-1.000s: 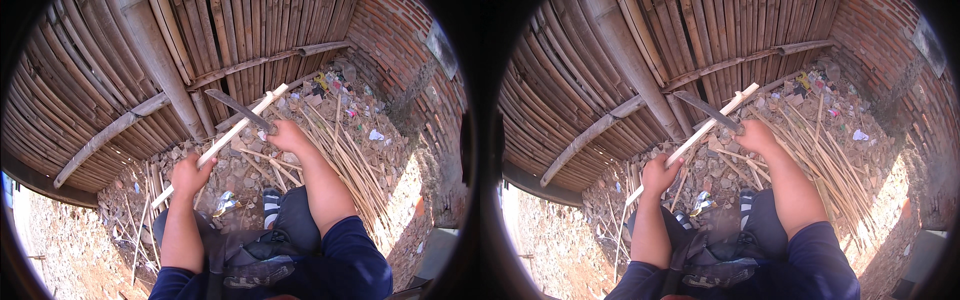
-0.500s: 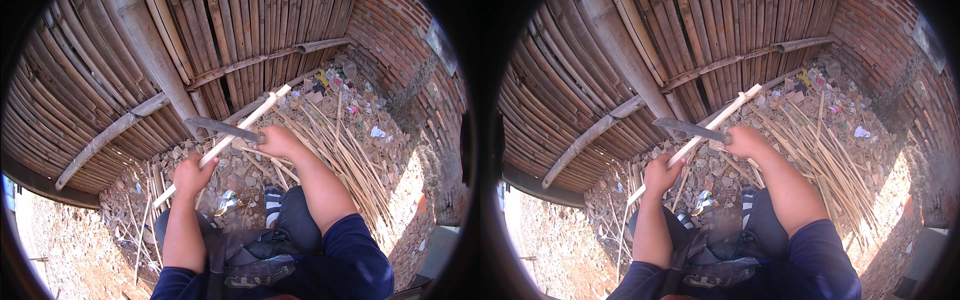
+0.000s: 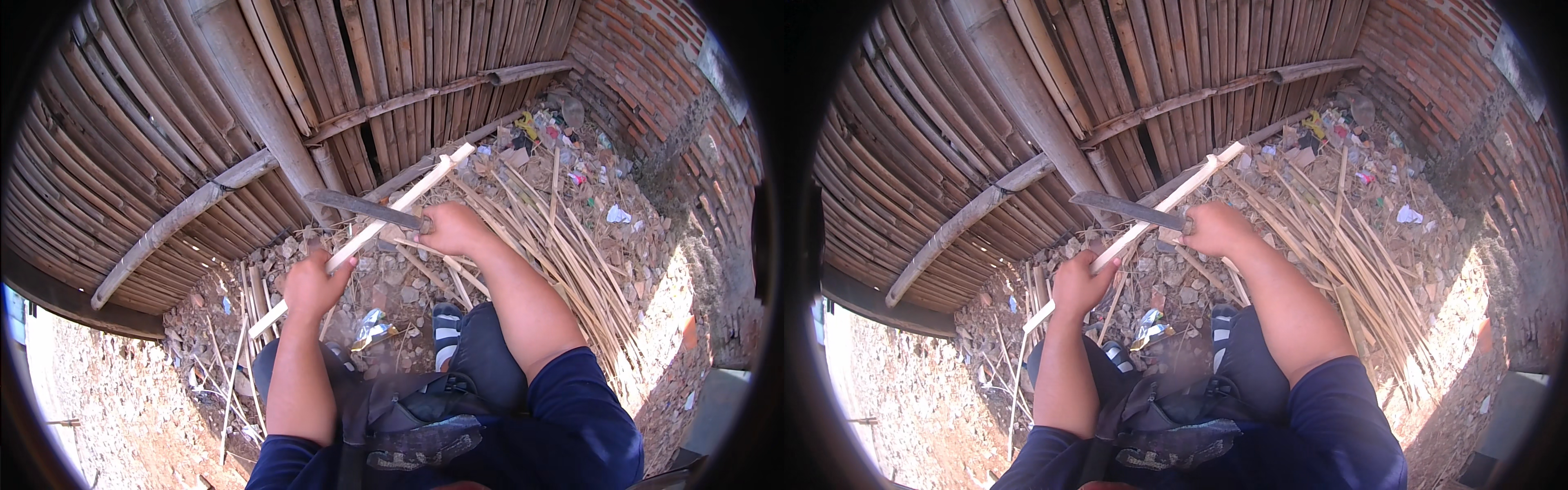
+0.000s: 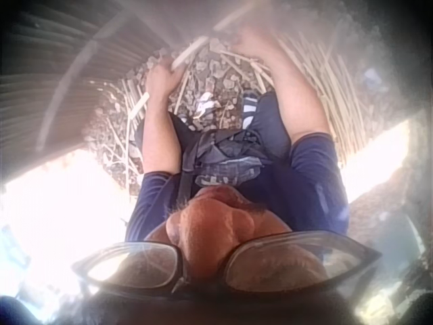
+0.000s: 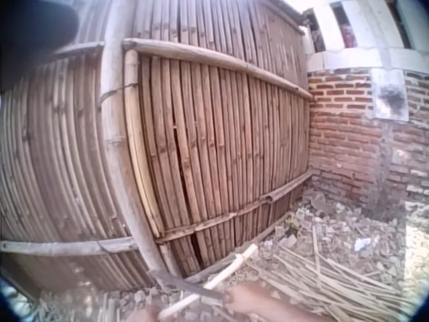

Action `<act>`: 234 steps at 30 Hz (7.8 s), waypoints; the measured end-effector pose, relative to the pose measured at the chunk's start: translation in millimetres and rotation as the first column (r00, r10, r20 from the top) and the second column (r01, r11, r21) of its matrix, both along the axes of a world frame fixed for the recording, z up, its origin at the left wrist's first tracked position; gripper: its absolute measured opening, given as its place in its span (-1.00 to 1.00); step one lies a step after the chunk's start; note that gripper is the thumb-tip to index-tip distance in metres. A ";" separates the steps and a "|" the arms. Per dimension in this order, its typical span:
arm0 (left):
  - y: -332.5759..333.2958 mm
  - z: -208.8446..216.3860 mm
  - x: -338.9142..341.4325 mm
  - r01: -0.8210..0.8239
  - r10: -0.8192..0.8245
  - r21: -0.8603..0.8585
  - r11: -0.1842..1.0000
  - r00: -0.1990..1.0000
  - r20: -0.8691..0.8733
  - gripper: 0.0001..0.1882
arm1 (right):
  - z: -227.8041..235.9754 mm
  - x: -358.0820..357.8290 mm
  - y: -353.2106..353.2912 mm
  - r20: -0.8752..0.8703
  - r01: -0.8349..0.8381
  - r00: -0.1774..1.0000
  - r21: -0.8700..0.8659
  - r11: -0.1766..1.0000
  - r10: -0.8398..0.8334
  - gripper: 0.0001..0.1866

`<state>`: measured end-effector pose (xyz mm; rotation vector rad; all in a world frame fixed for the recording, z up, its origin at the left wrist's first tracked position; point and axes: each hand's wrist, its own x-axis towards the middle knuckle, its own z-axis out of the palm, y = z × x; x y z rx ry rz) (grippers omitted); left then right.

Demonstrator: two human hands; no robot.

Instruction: The person whittles a bamboo strip using a blade.

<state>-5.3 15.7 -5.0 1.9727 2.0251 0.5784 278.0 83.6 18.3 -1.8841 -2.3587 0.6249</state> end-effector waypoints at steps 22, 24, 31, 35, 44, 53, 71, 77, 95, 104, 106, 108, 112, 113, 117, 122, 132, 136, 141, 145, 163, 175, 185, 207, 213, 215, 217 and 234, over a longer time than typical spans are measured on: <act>0.7 2.3 2.1 0.002 -0.002 -0.069 0.998 1.000 -0.004 -0.39 | 7.2 7.8 -1.1 -0.052 0.015 0.999 -0.022 1.000 -0.016 -0.53; 0.7 0.9 3.4 0.015 -0.014 -0.050 0.999 1.000 0.016 -0.39 | 7.9 7.8 -3.3 -0.054 0.054 0.997 0.009 0.999 -0.053 -0.54; -1.5 2.5 -4.1 -0.008 0.013 -0.081 0.997 0.998 0.056 -0.44 | -2.9 12.2 -1.3 -0.040 -0.009 0.999 -0.003 1.000 0.009 -0.50; -3.7 10.0 -20.5 -0.060 0.061 -0.070 0.996 0.998 0.018 -0.41 | -7.0 37.9 8.7 -0.235 0.183 0.949 -0.129 0.975 -0.209 -0.47; -3.6 10.8 -14.7 -0.051 0.052 -0.028 0.998 0.996 0.069 -0.40 | 2.4 2.5 -3.1 -0.130 -0.002 0.991 -0.015 1.000 0.000 -0.49; -0.1 4.5 -10.7 -0.046 0.045 0.014 0.999 0.998 0.045 -0.42 | -2.3 23.4 4.5 -0.151 0.137 0.980 0.035 0.990 -0.131 -0.46; 0.0 7.0 -5.2 -0.050 0.049 0.020 0.999 0.996 0.072 -0.43 | 5.3 11.1 -4.3 -0.148 0.019 0.989 0.041 0.999 -0.013 -0.53; -1.9 12.3 -13.2 -0.067 0.062 0.038 0.997 0.992 0.114 -0.45 | 17.1 21.0 -0.9 -0.213 0.102 0.972 0.001 0.995 -0.100 -0.55; -2.5 11.3 -13.7 -0.105 0.092 0.085 0.991 0.986 0.142 -0.44 | 20.8 16.2 -2.5 -0.190 0.170 0.971 0.119 0.978 -0.146 -0.60; 0.7 7.5 -8.1 -0.141 0.136 0.175 0.974 0.990 0.041 -0.44 | 6.2 23.1 1.0 -0.247 0.284 0.939 0.172 0.943 -0.238 -0.55; -0.2 8.1 -9.5 -0.148 0.144 0.195 0.970 0.989 0.035 -0.44 | 18.5 7.9 -6.2 -0.168 0.162 0.975 0.091 0.983 -0.145 -0.56; -2.0 11.1 -10.3 -0.177 0.172 0.195 0.965 0.984 0.043 -0.45 | 17.2 4.0 -7.9 -0.164 0.128 0.981 0.165 0.978 -0.100 -0.55; -2.7 14.2 -10.4 -0.176 0.176 0.238 0.955 0.984 0.022 -0.46 | 24.6 14.7 -2.1 -0.224 0.238 0.949 0.042 0.970 -0.223 -0.57; -1.8 12.1 -10.3 -0.163 0.164 0.258 0.952 0.986 0.018 -0.47 | 23.0 21.1 0.7 -0.216 0.290 0.937 0.041 0.956 -0.275 -0.58; 0.5 6.8 -9.5 -0.127 0.131 0.297 0.946 0.991 0.009 -0.47 | 10.4 32.2 5.9 -0.264 0.403 0.895 0.128 0.906 -0.360 -0.58; 1.2 3.5 -11.3 -0.123 0.132 0.324 0.938 0.991 -0.007 -0.48 | 16.4 14.3 -2.4 -0.251 0.248 0.944 0.104 0.963 -0.215 -0.57; 0.6 6.5 -11.6 -0.106 0.122 0.370 0.923 0.992 -0.022 -0.48 | 9.5 33.9 6.8 -0.332 0.401 0.880 0.139 0.906 -0.339 -0.53; 1.6 3.8 -8.9 -0.115 0.121 0.365 0.924 0.993 0.007 -0.49 | 9.4 36.0 7.5 -0.326 0.399 0.886 0.171 0.901 -0.331 -0.53; 1.6 6.4 -10.8 -0.182 0.193 0.299 0.937 0.981 -0.009 -0.49 | 20.3 10.7 -4.9 -0.229 0.225 0.953 0.084 0.971 -0.201 -0.58; 1.0 4.6 -12.4 -0.178 0.192 0.360 0.916 0.981 -0.002 -0.50 | 18.9 7.0 -5.0 -0.220 0.230 0.950 0.019 0.973 -0.220 -0.55; 2.1 2.1 -10.5 -0.191 0.223 0.446 0.874 0.974 -0.022 -0.53 | 17.3 13.8 0.4 -0.304 0.268 0.918 0.002 0.963 -0.255 -0.48; 4.1 -3.6 -12.1 -0.171 0.195 0.435 0.884 0.981 -0.012 -0.51 | -11.7 30.0 16.2 -0.364 0.348 0.883 0.082 0.934 -0.297 -0.45; 2.7 4.1 -10.3 -0.188 0.189 0.280 0.941 0.982 0.023 -0.49 | -11.1 28.4 13.4 -0.329 0.328 0.903 0.108 0.938 -0.277 -0.45; 4.2 -1.8 -4.4 -0.171 0.162 0.207 0.963 0.985 0.061 -0.51 | -14.2 27.5 12.8 -0.317 0.239 0.924 0.047 0.970 -0.213 -0.47; 4.1 -0.1 -3.2 -0.159 0.150 0.153 0.975 0.986 0.068 -0.50 | -9.2 27.1 13.0 -0.312 0.261 0.916 -0.011 0.965 -0.251 -0.45; 4.5 0.9 -2.7 -0.161 0.152 0.139 0.977 0.986 0.072 -0.50 | -8.0 27.2 12.3 -0.306 0.255 0.921 0.010 0.967 -0.240 -0.44; 4.4 1.6 -2.4 -0.162 0.154 0.124 0.979 0.985 0.076 -0.50 | -4.8 26.0 9.8 -0.299 0.249 0.926 0.031 0.968 -0.229 -0.44; 1.8 9.2 -4.1 -0.170 0.162 0.062 0.984 0.980 0.113 -0.47 | 27.5 3.2 -10.4 -0.136 0.148 0.981 0.065 0.987 -0.138 -0.54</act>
